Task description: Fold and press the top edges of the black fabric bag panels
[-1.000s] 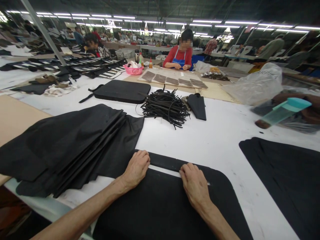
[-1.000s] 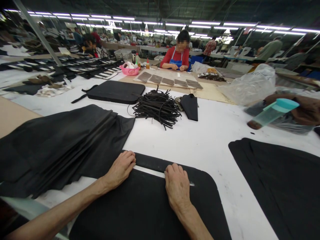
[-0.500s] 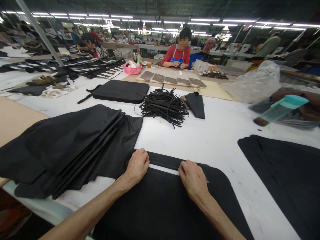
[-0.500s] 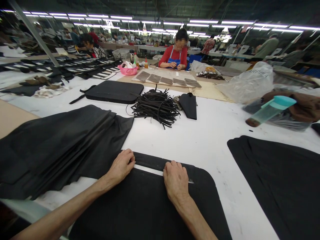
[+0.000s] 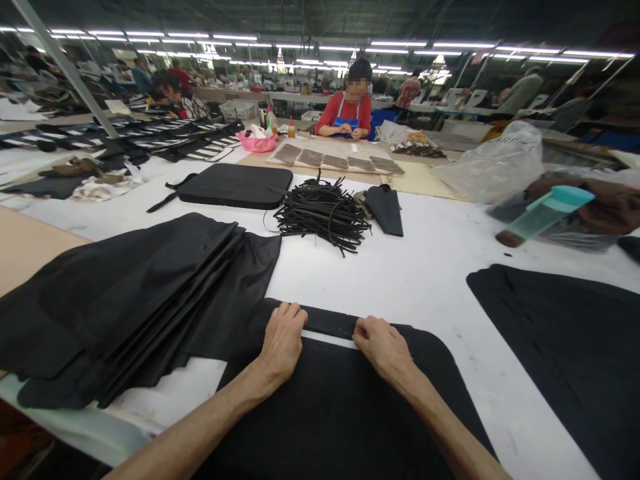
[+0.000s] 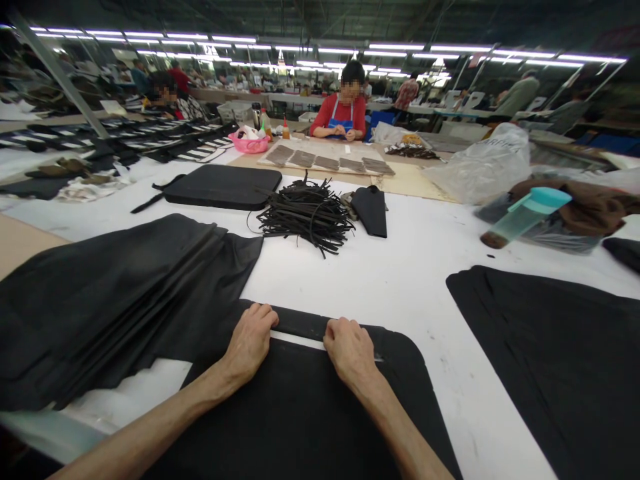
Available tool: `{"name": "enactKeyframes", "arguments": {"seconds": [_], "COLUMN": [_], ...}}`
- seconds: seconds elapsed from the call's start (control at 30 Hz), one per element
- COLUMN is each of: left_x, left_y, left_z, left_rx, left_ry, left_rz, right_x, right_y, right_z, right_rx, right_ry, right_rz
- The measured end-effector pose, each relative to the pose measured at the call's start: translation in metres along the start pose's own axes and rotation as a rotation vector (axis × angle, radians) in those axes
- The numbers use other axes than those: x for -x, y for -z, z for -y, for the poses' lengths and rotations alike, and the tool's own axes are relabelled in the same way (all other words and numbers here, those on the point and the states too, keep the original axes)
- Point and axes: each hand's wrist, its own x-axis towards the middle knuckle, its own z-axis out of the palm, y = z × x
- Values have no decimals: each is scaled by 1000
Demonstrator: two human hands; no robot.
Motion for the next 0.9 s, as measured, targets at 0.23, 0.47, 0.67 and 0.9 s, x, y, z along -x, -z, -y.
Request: {"name": "enactKeyframes", "arguments": {"seconds": [0.23, 0.47, 0.67, 0.9], "left_x": [6, 9, 21, 39], "left_y": [-2, 0, 5, 7], "left_z": [1, 3, 4, 5], "left_rx": [-144, -252, -355, -476], "left_ry": [-126, -281, -380, -471], "left_rz": [-3, 39, 102, 120], "right_x": [1, 1, -2, -4], "right_y": [3, 1, -2, -1], "right_z": [2, 0, -1, -1], "right_rx": [-23, -35, -37, -51], "right_ry": [-11, -11, -33, -67], "right_rz": [8, 6, 7, 50]}}
